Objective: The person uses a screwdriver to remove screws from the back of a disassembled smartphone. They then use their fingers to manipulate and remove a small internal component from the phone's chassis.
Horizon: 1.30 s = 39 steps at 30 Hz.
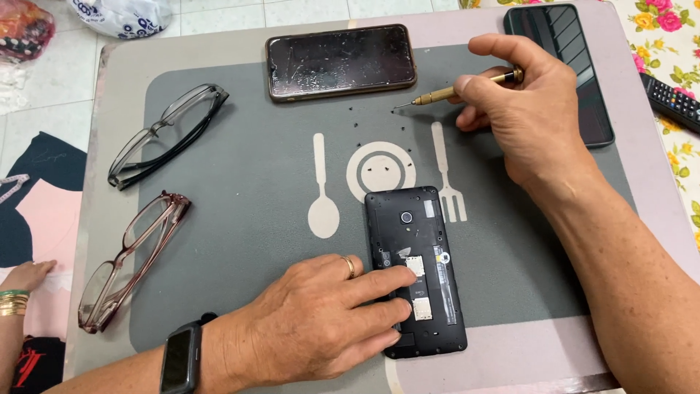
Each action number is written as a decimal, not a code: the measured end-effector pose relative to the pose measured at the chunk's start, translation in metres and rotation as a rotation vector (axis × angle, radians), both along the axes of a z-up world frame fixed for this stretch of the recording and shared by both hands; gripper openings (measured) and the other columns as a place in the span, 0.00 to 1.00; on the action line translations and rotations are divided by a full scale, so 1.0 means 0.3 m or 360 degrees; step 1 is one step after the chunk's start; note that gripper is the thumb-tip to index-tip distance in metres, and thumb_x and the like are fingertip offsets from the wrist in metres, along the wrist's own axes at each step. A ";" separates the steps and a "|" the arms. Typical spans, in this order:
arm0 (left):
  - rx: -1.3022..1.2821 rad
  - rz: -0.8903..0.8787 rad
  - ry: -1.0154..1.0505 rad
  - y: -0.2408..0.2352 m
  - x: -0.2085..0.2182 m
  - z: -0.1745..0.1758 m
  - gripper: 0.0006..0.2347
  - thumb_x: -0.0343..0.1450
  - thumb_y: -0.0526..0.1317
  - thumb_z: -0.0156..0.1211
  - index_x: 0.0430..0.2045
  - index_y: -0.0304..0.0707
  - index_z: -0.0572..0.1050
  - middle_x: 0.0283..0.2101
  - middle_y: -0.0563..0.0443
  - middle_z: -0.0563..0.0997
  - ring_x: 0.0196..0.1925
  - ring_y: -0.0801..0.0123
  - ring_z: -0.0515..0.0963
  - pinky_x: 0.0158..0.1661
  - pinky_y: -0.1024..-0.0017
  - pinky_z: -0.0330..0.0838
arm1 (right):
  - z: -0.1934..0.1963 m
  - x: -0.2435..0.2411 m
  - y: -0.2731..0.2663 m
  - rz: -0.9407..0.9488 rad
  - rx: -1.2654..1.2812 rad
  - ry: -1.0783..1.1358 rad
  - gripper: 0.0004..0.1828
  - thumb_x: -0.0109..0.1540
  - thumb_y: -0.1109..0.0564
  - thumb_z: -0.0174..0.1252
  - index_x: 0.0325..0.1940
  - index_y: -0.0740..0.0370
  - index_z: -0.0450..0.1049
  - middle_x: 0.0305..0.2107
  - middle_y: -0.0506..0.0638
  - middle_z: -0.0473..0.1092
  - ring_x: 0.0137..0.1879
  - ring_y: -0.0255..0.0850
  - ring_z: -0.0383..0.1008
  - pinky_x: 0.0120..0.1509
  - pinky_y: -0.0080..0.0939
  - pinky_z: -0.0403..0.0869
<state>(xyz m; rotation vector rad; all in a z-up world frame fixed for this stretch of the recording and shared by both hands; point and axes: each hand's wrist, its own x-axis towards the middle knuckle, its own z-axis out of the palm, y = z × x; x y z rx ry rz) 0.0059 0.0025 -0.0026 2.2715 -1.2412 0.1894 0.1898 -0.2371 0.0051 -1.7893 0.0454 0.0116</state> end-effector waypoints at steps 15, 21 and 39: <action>0.0031 -0.0006 -0.0105 0.002 0.003 0.005 0.06 0.77 0.43 0.67 0.41 0.43 0.78 0.60 0.49 0.80 0.32 0.60 0.72 0.37 0.65 0.72 | -0.011 0.002 -0.016 0.0008 0.0119 -0.0001 0.24 0.62 0.61 0.66 0.62 0.54 0.77 0.28 0.45 0.76 0.25 0.30 0.75 0.36 0.29 0.85; -0.0145 0.0089 -0.0098 -0.010 -0.072 0.084 0.06 0.79 0.42 0.65 0.45 0.44 0.80 0.55 0.48 0.83 0.29 0.61 0.74 0.38 0.66 0.72 | 0.040 -0.042 -0.043 -0.0109 0.0359 0.0043 0.17 0.63 0.61 0.67 0.57 0.54 0.77 0.27 0.50 0.75 0.30 0.35 0.83 0.35 0.31 0.85; -0.0299 0.0017 0.0502 -0.007 -0.100 0.306 0.08 0.77 0.39 0.56 0.41 0.41 0.83 0.43 0.54 0.90 0.45 0.68 0.93 0.45 0.71 0.85 | -0.056 -0.228 -0.194 -0.0096 0.0587 0.0133 0.26 0.60 0.60 0.73 0.62 0.55 0.77 0.28 0.48 0.73 0.36 0.39 0.85 0.37 0.29 0.85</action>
